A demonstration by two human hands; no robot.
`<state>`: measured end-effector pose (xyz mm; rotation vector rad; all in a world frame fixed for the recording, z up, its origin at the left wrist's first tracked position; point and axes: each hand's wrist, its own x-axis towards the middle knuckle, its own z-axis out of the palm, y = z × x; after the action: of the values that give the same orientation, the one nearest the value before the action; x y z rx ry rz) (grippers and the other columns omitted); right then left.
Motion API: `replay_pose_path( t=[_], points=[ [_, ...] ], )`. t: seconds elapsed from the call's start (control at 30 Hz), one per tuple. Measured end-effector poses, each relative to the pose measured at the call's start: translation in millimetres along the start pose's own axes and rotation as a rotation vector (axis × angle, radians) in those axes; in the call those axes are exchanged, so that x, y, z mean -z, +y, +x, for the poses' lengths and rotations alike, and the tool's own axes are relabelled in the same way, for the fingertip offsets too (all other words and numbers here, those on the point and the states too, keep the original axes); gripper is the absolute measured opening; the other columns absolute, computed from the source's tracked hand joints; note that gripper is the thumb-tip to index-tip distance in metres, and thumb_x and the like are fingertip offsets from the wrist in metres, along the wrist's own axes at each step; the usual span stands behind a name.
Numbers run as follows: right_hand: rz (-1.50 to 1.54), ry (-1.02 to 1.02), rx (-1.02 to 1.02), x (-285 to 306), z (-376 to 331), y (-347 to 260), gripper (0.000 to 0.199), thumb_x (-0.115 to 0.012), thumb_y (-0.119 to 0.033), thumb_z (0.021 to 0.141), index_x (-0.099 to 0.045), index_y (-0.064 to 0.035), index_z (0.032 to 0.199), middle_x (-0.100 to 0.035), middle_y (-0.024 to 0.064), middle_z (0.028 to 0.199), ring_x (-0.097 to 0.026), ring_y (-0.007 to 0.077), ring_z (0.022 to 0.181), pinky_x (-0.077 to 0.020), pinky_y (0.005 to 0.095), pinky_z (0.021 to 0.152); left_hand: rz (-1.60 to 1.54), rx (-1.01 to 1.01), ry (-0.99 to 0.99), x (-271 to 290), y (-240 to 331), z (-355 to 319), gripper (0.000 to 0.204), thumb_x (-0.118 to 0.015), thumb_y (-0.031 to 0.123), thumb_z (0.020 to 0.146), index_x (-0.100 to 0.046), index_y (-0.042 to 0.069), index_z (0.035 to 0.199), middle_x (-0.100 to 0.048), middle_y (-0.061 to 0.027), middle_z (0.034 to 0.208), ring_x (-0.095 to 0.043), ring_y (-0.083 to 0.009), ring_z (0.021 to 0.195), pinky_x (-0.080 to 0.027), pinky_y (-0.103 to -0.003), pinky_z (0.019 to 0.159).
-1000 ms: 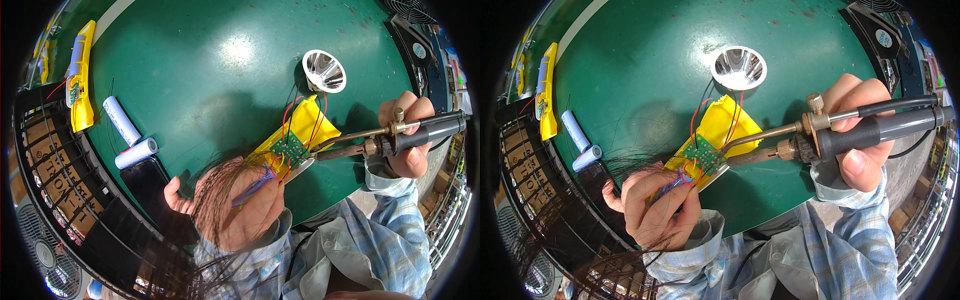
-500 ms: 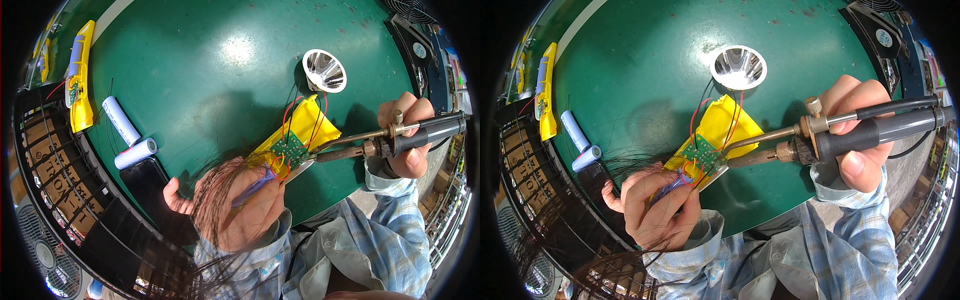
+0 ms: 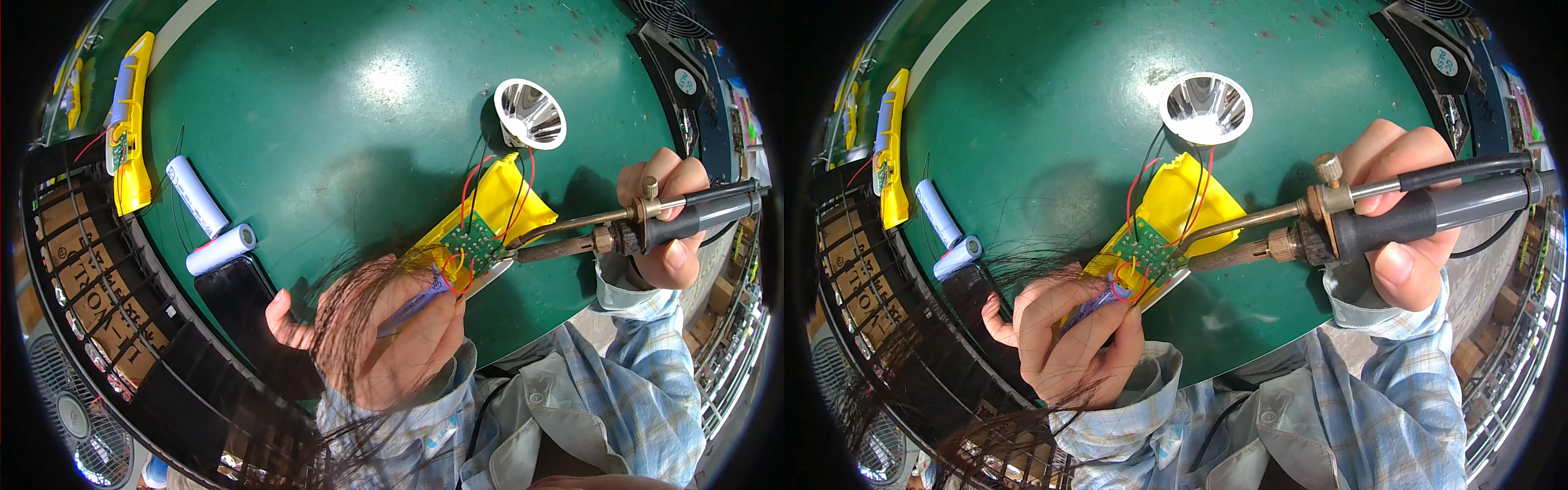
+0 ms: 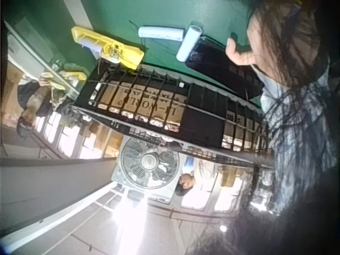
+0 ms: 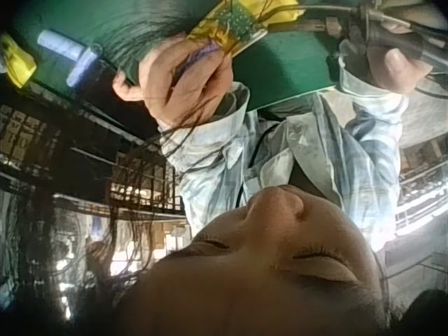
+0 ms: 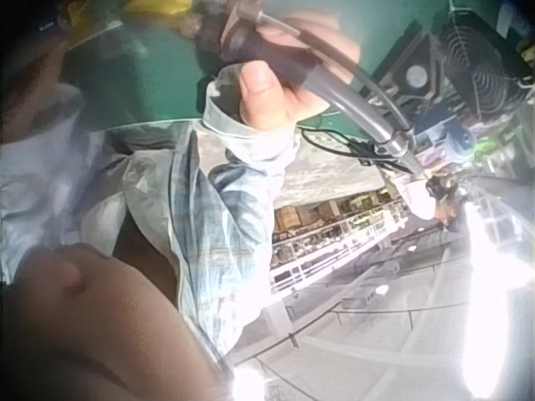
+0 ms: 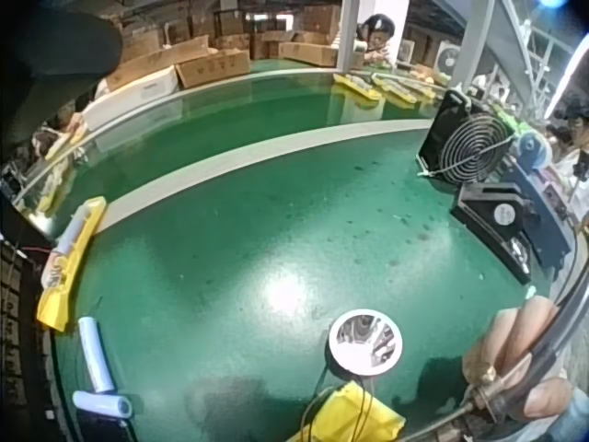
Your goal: The person solders wires to the circuit boards inside flashlight casings using a soldering iron. The person then places the soldered flashlight casings onto the conveyor belt and picks up new ones to repeat the process.
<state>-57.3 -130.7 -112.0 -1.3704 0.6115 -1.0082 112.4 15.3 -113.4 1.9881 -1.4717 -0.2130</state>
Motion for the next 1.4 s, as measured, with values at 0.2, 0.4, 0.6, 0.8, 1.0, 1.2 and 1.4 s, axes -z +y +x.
replay_pose_path(
  t=[0.2,0.4,0.6,0.8,1.0,1.2,1.4],
  points=[
    [0.016,0.005,0.009,2,1,-1,0.037,-0.063,-0.031,0.054,-0.035,-0.0106,0.067,-0.036,0.0015,0.065,-0.03,0.0089,0.05,-0.0221,0.0218,0.047,0.005,-0.009,-0.002,1,0,0,0.023,-0.067,0.006,0.045,-0.061,0.016,0.065,-0.053,0.0023,0.075,-0.053,-0.0155,0.073,-0.014,-0.041,0.089],
    [0.056,0.038,0.006,6,4,-3,0.035,-0.062,-0.028,0.056,-0.035,-0.0097,0.069,-0.037,0.0028,0.069,-0.031,0.0091,0.053,-0.0236,0.0212,0.049,-0.037,0.021,-0.008,0,4,0,0.025,-0.067,0.002,0.045,-0.061,0.013,0.067,-0.053,-0.0015,0.077,-0.052,-0.0188,0.073,-0.03,-0.035,0.081],
    [0.086,0.034,-0.043,10,7,-6,0.033,-0.061,-0.025,0.058,-0.036,-0.0088,0.071,-0.037,0.0038,0.075,-0.034,0.0092,0.058,-0.0266,0.0209,0.052,-0.181,0.117,-0.043,-3,2,-2,0.028,-0.068,0.006,0.047,-0.06,0.01,0.073,-0.053,-0.0049,0.08,-0.052,-0.0198,0.075,-0.028,-0.035,0.082],
    [0.2,0.038,0.073,21,11,-8,0.03,-0.058,-0.02,0.062,-0.035,-0.0073,0.076,-0.036,0.0045,0.078,-0.035,0.01,0.059,-0.0298,0.022,0.052,0.044,0.095,-0.012,10,8,5,0.044,-0.067,0.032,0.052,-0.056,0.012,0.089,-0.057,-0.0006,0.084,-0.052,-0.0148,0.083,-0.023,-0.036,0.082],
    [0.389,0.083,0.2,33,13,-5,0.031,-0.052,-0.017,0.068,-0.039,0.0001,0.09,-0.038,0.0086,0.087,-0.04,0.0147,0.073,-0.0358,0.0238,0.066,0.241,0.002,0.015,17,11,0,0.042,-0.069,0.023,0.051,-0.056,0.008,0.088,-0.056,-0.0018,0.077,-0.053,-0.0171,0.068,-0.034,-0.03,0.065],
    [0.461,0.432,0.37,44,16,-8,0.025,-0.046,-0.012,0.072,-0.042,-0.0005,0.094,-0.044,0.0087,0.09,-0.044,0.0141,0.077,-0.0364,0.0227,0.06,0.174,-0.068,0.288,40,37,44,0.043,-0.073,0.019,0.049,-0.055,0.005,0.086,-0.055,-0.0057,0.074,-0.053,-0.0195,0.064,-0.039,-0.028,0.06],
    [0.435,0.596,0.317,41,22,-7,0.025,-0.046,-0.012,0.073,-0.042,-0.0009,0.095,-0.046,0.0074,0.085,-0.044,0.0115,0.069,-0.0342,0.021,0.056,0.068,-0.12,0.355,45,33,148,0.04,-0.071,0.02,0.056,-0.054,0.001,0.086,-0.054,-0.0108,0.079,-0.053,-0.0217,0.068,-0.043,-0.03,0.061]
  ],
)
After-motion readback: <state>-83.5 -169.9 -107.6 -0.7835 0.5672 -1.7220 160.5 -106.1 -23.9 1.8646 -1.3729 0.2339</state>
